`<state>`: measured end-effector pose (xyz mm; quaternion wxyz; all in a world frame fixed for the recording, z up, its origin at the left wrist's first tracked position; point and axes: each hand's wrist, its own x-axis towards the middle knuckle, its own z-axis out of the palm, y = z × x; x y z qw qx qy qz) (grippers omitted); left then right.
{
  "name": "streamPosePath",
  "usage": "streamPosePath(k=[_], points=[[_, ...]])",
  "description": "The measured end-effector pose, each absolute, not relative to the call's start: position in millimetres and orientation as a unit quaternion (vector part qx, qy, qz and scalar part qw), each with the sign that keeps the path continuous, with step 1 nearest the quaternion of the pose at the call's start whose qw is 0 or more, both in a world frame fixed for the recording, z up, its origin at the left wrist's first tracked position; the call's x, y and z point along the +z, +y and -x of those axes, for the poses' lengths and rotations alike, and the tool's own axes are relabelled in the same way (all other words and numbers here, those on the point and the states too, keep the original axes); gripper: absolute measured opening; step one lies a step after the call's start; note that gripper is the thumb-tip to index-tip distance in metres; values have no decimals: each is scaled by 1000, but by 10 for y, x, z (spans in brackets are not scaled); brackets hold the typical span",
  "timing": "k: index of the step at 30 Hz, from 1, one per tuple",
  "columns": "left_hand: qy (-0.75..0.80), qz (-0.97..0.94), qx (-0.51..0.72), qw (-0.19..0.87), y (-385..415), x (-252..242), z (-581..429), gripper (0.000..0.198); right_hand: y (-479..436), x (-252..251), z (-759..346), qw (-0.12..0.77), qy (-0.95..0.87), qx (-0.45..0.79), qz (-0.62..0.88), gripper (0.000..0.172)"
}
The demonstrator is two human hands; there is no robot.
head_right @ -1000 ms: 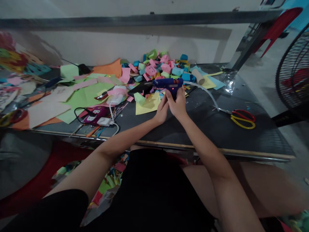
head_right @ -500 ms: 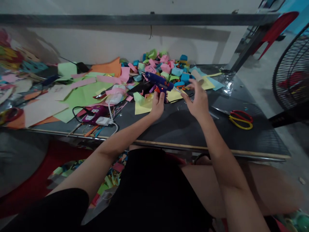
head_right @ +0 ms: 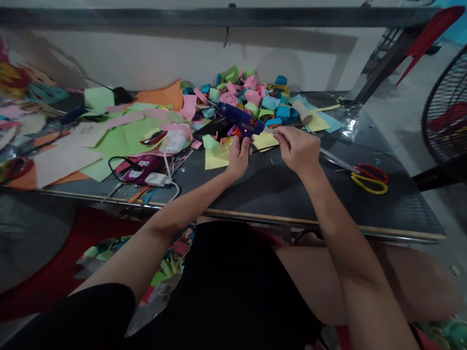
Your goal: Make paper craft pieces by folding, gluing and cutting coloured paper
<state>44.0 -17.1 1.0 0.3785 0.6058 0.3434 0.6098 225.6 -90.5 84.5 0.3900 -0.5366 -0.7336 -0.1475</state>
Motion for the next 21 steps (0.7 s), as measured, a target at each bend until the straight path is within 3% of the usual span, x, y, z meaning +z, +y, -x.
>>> streamPosePath(k=[8,21], points=[[331,-579,603,438,-283,133,-449,41,-921,930,-2251,375,-745,-87,545,37],[323,-583,591,454,-389,192,-420,48,-956,750,-2209,490,-680,-89,538,33]])
